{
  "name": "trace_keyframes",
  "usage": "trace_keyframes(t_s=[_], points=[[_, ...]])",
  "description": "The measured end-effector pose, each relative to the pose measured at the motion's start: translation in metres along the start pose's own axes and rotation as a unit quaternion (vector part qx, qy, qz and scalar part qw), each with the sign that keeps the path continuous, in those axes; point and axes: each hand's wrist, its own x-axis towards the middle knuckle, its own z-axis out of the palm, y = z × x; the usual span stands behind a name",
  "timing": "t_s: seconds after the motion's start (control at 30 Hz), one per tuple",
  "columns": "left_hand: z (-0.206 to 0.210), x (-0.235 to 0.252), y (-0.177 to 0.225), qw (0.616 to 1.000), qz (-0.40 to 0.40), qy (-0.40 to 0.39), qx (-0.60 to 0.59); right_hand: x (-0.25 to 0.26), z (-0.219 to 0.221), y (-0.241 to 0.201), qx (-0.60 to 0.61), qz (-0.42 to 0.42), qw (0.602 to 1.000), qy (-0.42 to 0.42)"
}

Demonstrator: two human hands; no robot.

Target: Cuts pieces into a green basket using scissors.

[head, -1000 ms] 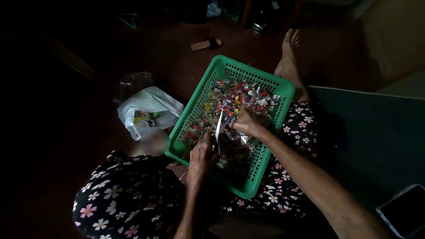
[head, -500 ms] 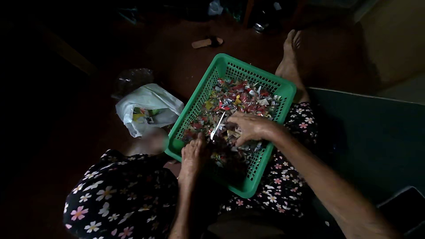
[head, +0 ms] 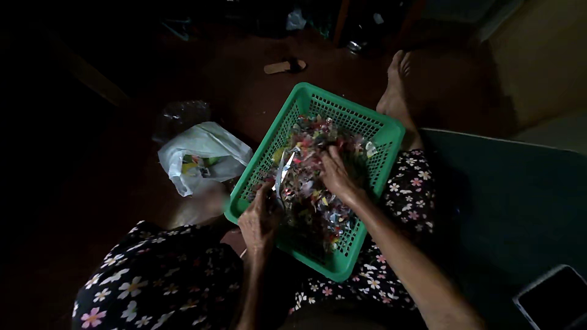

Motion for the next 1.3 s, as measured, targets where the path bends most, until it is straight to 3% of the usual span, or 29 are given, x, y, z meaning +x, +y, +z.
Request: trace_keyframes(t_s=[0.1, 0.2, 0.3, 0.4, 0.53, 0.63, 0.7, 0.9, 1.07, 1.23, 1.3], points=[[0.001, 0.001, 0.003, 1.0, -0.001, -0.021, -0.012, 0.003, -0.013, -0.011, 0.065, -0.047, 0.994, -0.077], [0.002, 0.0, 0.002, 0.999, -0.008, -0.027, -0.03, 0.007, -0.047, 0.006, 0.062, -0.04, 0.996, -0.04], [0.002, 0.001, -0.002, 0.998, -0.017, -0.031, -0.049, 0.036, -0.058, 0.044, -0.005, 0.069, 0.998, 0.012], [0.003, 0.004, 0.002, 0.998, -0.033, -0.036, -0.048, 0.059, -0.04, 0.041, 0.01, 0.139, 0.99, 0.009], [0.005, 0.006, 0.008, 0.997, -0.04, -0.04, -0.053, 0.069, 0.008, -0.002, 0.051, -0.006, 0.998, -0.028], [0.006, 0.007, 0.005, 0.996, -0.038, -0.037, -0.07, 0.048, 0.01, -0.035, -0.048, -0.074, 0.976, -0.201], [0.003, 0.01, 0.005, 0.994, -0.051, -0.06, -0.073, 0.035, 0.006, -0.032, -0.103, -0.096, 0.964, -0.224], [-0.009, 0.027, 0.011, 0.975, -0.045, -0.217, 0.027, 0.043, -0.037, 0.011, 0.023, 0.056, 0.983, -0.173], [-0.004, 0.047, 0.034, 0.955, -0.038, -0.292, 0.04, 0.044, -0.051, -0.004, 0.115, 0.101, 0.977, -0.147], [0.01, 0.058, 0.043, 0.968, 0.02, -0.241, 0.069, 0.045, -0.041, -0.003, 0.134, 0.083, 0.974, -0.16], [0.016, 0.055, 0.039, 0.982, 0.043, -0.165, 0.087, 0.044, -0.043, -0.006, 0.132, 0.096, 0.97, -0.178]])
